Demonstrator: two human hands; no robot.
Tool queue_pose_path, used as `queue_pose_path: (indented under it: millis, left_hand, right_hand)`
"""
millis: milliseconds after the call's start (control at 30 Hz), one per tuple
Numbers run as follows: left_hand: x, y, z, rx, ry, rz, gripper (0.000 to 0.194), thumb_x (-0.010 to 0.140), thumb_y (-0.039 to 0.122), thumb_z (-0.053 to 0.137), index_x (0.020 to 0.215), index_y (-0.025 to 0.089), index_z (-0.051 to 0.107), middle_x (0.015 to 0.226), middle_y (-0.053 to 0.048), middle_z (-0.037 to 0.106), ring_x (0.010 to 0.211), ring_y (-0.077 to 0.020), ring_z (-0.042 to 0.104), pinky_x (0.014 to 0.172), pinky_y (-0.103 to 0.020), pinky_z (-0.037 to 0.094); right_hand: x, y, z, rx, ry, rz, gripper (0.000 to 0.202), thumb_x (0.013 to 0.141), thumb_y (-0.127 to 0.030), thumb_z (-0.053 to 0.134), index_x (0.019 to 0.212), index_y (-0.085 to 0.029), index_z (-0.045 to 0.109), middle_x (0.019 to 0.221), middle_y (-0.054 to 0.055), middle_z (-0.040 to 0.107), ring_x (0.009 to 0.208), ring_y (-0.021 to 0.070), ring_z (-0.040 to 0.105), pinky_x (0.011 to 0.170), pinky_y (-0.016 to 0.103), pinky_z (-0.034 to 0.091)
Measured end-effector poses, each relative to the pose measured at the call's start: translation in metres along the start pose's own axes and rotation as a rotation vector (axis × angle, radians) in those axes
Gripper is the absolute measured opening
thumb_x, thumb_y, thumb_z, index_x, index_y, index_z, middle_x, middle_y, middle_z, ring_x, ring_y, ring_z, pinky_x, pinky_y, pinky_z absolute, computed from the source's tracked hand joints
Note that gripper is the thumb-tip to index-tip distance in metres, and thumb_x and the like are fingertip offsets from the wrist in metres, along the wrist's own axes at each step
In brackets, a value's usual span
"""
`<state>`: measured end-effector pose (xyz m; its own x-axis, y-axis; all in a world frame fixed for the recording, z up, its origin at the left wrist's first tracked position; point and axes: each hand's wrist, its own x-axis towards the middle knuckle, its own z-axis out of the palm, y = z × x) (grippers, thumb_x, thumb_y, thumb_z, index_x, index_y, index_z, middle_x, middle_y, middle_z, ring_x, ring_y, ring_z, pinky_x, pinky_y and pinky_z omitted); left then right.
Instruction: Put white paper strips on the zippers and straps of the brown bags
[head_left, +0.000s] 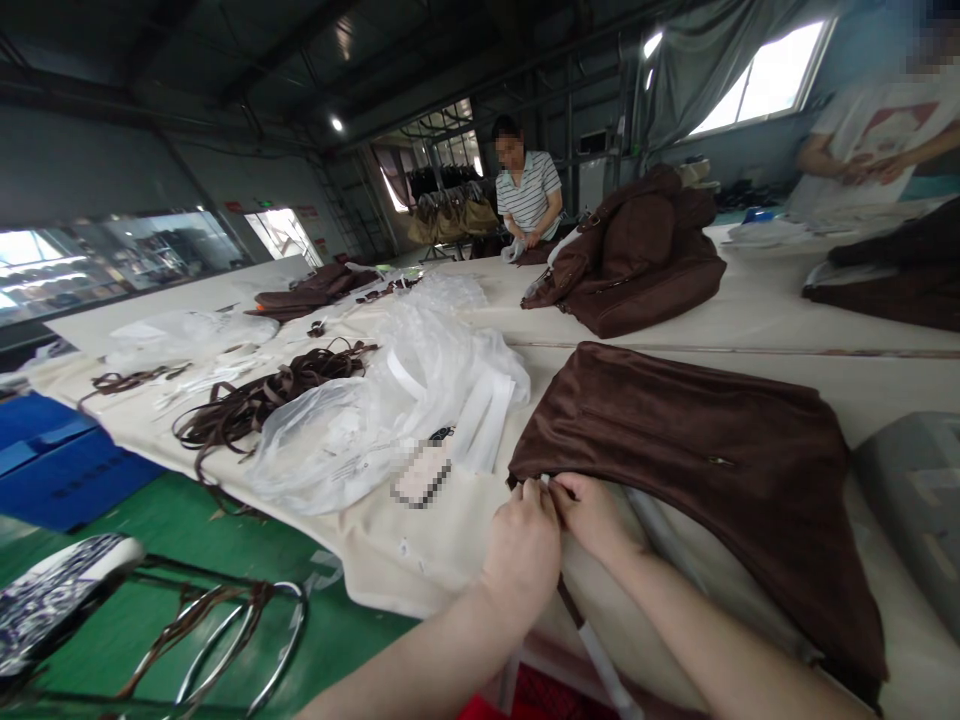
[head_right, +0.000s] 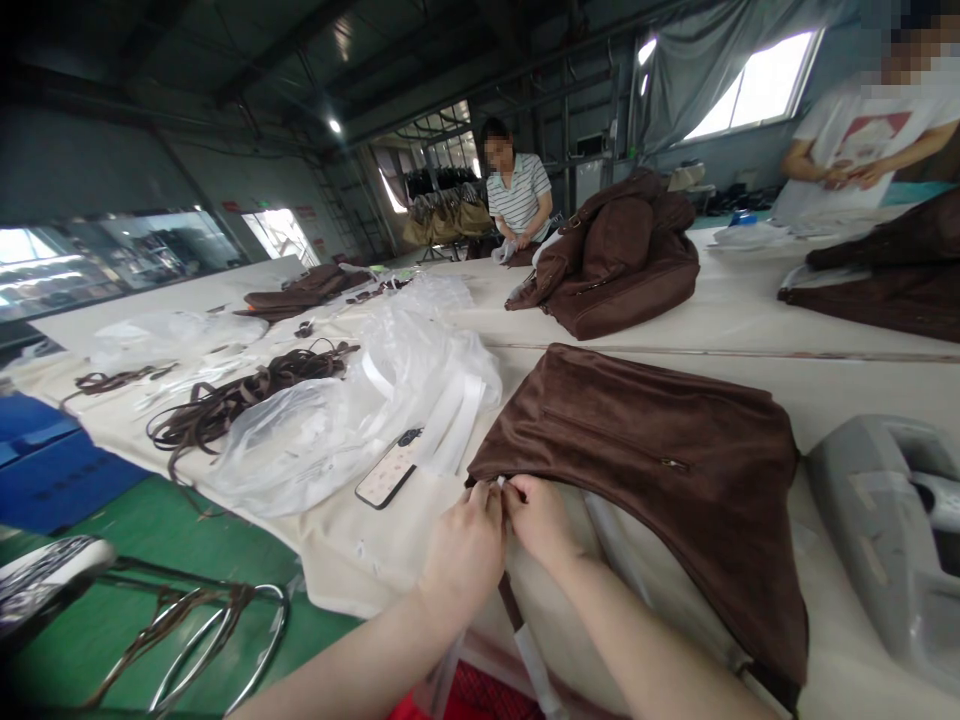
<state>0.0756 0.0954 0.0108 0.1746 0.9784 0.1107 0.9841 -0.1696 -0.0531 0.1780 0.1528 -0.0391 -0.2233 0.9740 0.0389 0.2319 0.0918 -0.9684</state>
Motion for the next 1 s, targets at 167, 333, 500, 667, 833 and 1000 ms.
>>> queue_pose_path:
  millis: [167,333,500,667,833,1000]
  left_hand:
    - [-0.001,-0.004,-0.006,-0.022,0.003,0.033,0.040,0.086,0.008,0.042,0.124,0.012,0.052,0.106,-0.013,0.058,0.098,-0.0247,0.056,0.077,-0.033,0.048]
    - [0.009,-0.034,-0.011,-0.440,-0.157,-0.037,0.029,0.078,0.015,0.051,0.106,0.014,0.059,0.091,-0.010,0.064,0.081,-0.0210,0.060,0.072,-0.031,0.045]
    - [0.023,-0.061,-0.006,-1.265,-0.554,-0.147,0.016,0.079,0.024,0.049,0.087,0.014,0.059,0.067,0.001,0.055,0.043,-0.0059,0.035,0.043,-0.022,0.024]
    - [0.024,-0.063,0.006,-1.485,-0.453,-0.220,0.045,0.084,0.056,0.045,0.083,0.013,0.059,0.048,0.008,0.030,0.041,-0.0058,0.018,0.042,-0.024,0.013]
    - [0.021,-0.069,0.019,-1.344,-0.355,0.036,0.037,0.083,0.048,0.052,0.076,0.013,0.063,0.061,0.003,0.045,0.059,-0.0093,0.036,0.055,-0.021,0.029]
    - [0.021,-0.079,0.033,-1.186,-0.404,0.086,0.023,0.078,0.031,0.050,0.074,0.013,0.065,0.060,0.003,0.044,0.058,-0.0093,0.034,0.053,-0.022,0.026]
  right_hand:
    - [-0.001,-0.001,0.000,0.114,-0.025,0.047,0.038,0.085,-0.046,0.047,0.054,-0.024,0.050,0.043,-0.001,0.049,0.040,0.0154,0.044,0.042,0.028,0.029]
    - [0.000,0.001,0.002,0.291,-0.006,0.093,0.036,0.081,-0.049,0.054,0.057,-0.023,0.053,0.044,-0.002,0.047,0.038,0.0128,0.038,0.040,0.026,0.025]
    - [-0.003,-0.003,0.002,0.394,-0.009,0.102,0.037,0.079,-0.051,0.058,0.057,-0.022,0.052,0.043,-0.005,0.043,0.039,0.0103,0.032,0.040,0.025,0.020]
    - [-0.005,-0.005,-0.001,0.211,-0.063,0.094,0.037,0.080,-0.049,0.056,0.056,-0.021,0.053,0.041,-0.005,0.042,0.038,0.0098,0.032,0.039,0.023,0.020]
    - [-0.004,-0.001,-0.006,0.027,-0.209,0.081,0.033,0.084,-0.041,0.050,0.061,-0.019,0.058,0.045,-0.004,0.049,0.037,0.0090,0.038,0.038,0.022,0.024]
    - [-0.005,0.001,-0.009,-0.185,-0.325,0.095,0.030,0.086,-0.038,0.048,0.071,-0.018,0.065,0.056,-0.001,0.060,0.039,0.0090,0.046,0.039,0.021,0.028]
